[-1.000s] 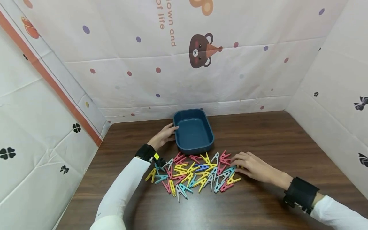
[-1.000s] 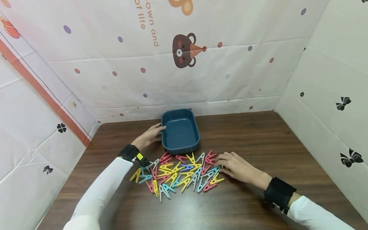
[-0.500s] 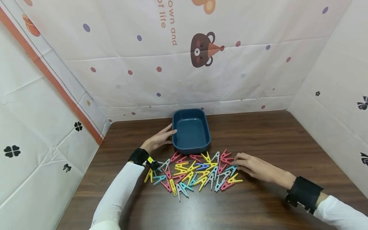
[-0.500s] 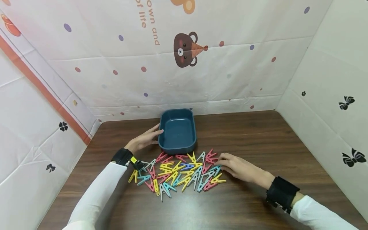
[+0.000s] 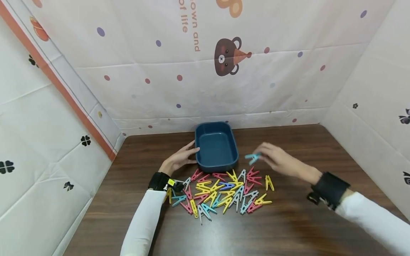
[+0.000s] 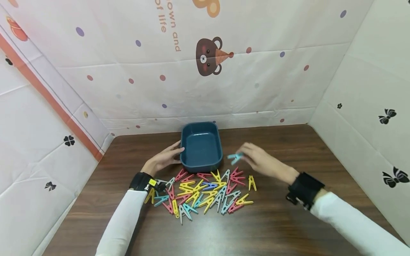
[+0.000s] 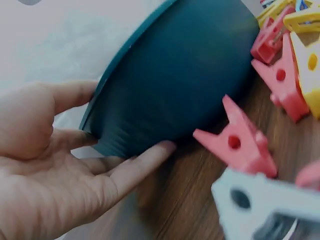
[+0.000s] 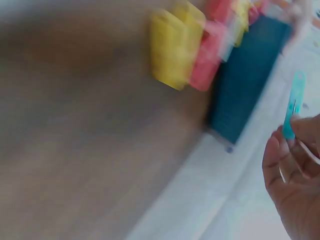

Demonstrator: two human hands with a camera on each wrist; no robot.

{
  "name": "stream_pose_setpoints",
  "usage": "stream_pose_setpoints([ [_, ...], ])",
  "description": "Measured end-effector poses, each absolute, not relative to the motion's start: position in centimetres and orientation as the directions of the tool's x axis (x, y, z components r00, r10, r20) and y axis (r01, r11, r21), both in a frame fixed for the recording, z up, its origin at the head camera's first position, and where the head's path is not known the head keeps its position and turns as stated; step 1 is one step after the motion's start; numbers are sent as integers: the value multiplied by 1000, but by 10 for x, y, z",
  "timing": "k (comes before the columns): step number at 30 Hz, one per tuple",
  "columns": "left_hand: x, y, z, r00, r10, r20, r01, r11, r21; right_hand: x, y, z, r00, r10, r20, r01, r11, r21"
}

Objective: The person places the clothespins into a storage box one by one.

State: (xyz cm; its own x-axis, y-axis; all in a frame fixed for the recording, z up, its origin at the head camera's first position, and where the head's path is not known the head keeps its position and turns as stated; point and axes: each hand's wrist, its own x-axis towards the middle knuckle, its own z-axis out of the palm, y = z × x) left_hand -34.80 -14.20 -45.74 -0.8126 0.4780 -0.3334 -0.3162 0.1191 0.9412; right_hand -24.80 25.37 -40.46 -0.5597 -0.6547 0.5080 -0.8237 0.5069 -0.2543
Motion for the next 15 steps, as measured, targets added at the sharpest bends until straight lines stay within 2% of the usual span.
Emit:
stream_pose_setpoints([
  [3,-346,-140,-458,-825,466,-319,-307,105,946,-286,232,-376,-625,-578,525,-770,566,-294],
  [9,-343,-134,-458,-843,437,-313,-307,87,948,-363,173,-326,-806,-431,406,-582,704,-407],
  [13,-342,-130,-460,-856,410,-316,-310,82,947,-415,138,-327,-900,-339,274,-433,769,-471],
  [15,-342,-129,-461,-857,407,-317,-311,83,947,-451,128,-354,-919,-310,244,-392,787,-477],
])
